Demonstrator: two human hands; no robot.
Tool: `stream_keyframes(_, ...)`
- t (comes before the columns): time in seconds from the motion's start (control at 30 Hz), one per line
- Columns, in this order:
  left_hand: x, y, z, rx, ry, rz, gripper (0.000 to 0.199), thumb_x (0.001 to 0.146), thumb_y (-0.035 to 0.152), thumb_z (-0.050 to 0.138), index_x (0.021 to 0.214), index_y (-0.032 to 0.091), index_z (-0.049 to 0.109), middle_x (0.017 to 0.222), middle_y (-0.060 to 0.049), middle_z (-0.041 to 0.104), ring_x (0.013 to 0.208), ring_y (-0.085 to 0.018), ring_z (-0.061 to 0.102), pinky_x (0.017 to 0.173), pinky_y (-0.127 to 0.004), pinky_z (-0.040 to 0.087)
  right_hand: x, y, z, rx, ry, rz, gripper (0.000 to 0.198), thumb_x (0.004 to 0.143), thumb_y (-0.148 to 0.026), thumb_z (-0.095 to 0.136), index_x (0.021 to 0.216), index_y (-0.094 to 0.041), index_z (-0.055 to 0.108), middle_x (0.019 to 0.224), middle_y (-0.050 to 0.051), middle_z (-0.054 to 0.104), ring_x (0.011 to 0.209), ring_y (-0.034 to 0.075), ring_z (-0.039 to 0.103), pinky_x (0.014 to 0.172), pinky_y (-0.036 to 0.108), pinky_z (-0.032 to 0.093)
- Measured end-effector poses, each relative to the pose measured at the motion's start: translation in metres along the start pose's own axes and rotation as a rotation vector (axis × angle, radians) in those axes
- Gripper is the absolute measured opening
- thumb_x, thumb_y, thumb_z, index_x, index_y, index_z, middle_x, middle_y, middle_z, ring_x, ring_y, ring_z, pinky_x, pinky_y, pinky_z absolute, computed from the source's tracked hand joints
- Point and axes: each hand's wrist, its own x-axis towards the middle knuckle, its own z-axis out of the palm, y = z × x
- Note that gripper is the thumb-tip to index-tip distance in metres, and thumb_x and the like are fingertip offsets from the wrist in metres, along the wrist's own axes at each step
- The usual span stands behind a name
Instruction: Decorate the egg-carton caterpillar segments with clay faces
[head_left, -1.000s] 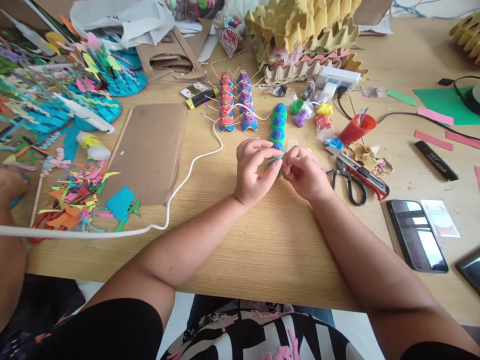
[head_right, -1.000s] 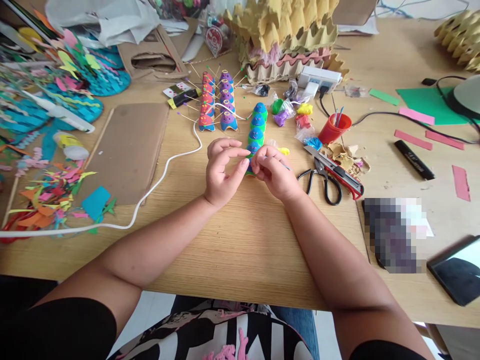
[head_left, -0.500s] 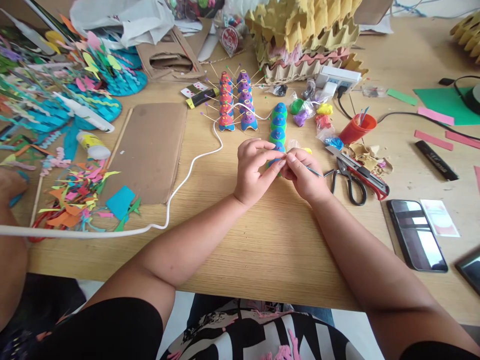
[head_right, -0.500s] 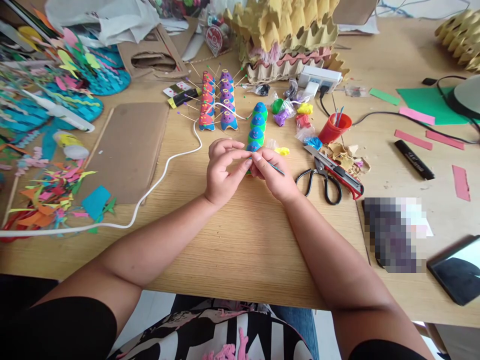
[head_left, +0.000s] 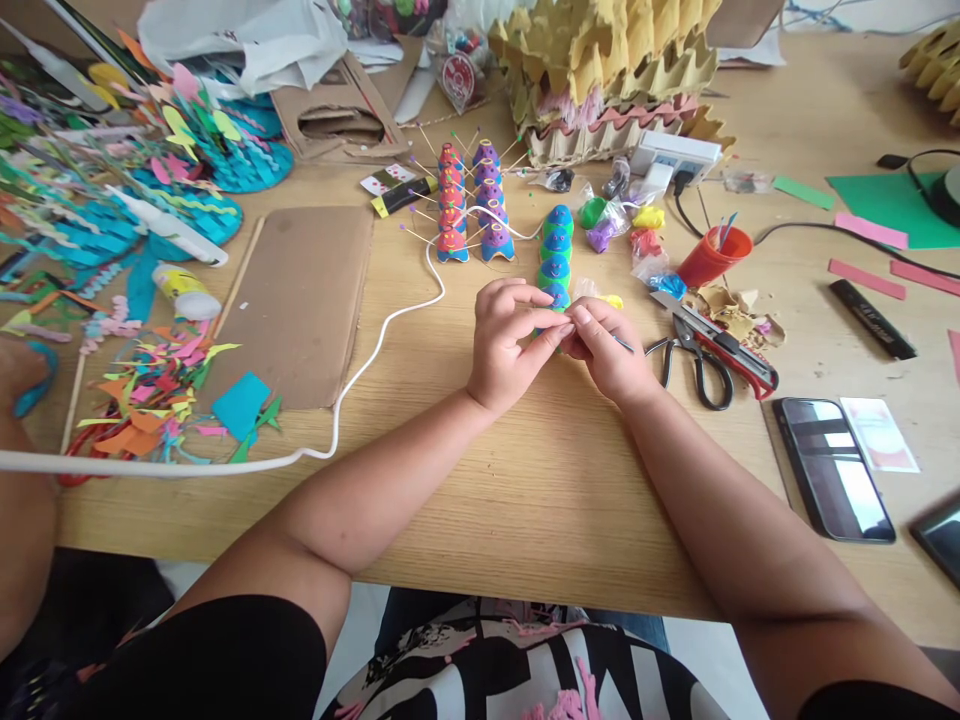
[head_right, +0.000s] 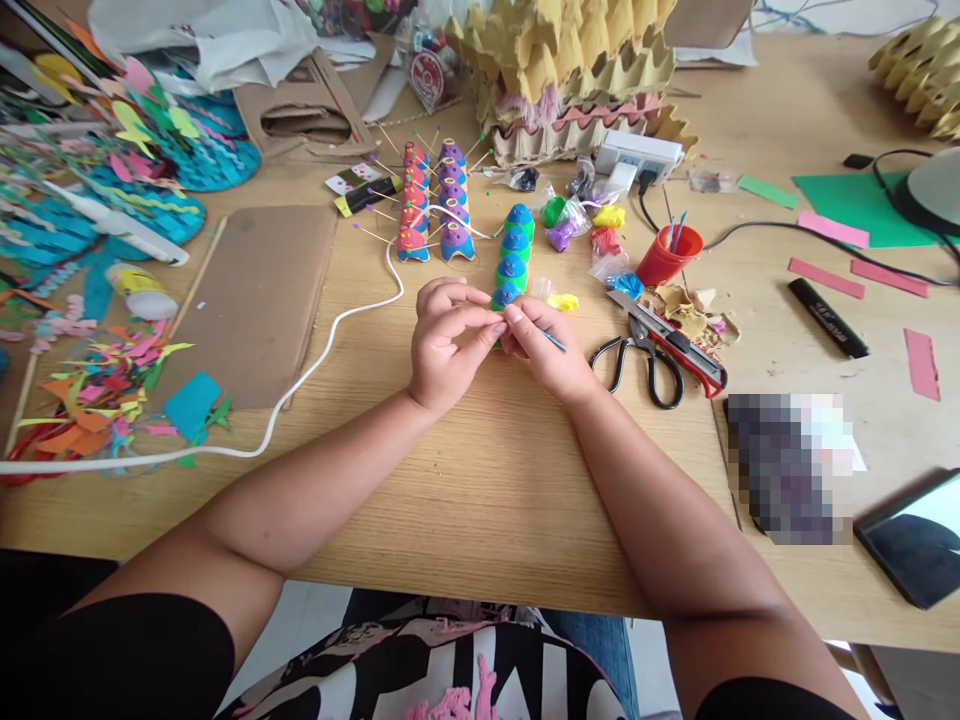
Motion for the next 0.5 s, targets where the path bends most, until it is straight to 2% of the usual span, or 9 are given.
stream_keyframes(0.2, -0.0008, -0.0014, 0.0007, -0.039, -0.016, -0.020, 0.019, 0.105, 0.044, 0.071, 0.098, 0.031, 0.083, 0.110, -0.004, 0.072, 0.120, -0.022, 0.061, 0.117, -0.045, 0.051, -0.0009, -0.0008, 0.0011, 0.039, 0.002, 0.021, 0.056, 0.092, -0.072, 0.077, 0.073, -0.021, 0.061, 0.061, -0.006, 0.049, 0.054, 0.009, 0.039, 0.053, 0.026, 0.027)
stream_keyframes(0.5, 0.0008, 0.0005, -0.0002, -0.045, -0.014, -0.070, 0.025, 0.106, 0.049, 0.069, 0.097, 0.029, 0.082, 0.104, -0.004, 0.073, 0.117, -0.022, 0.064, 0.116, -0.046, 0.053, -0.0016, -0.0008, 0.0043, 0.022, 0.067, 0.022, 0.055, 0.090, -0.072, 0.079, 0.075, -0.022, 0.061, 0.062, -0.005, 0.053, 0.057, 0.010, 0.040, 0.056, 0.026, 0.033)
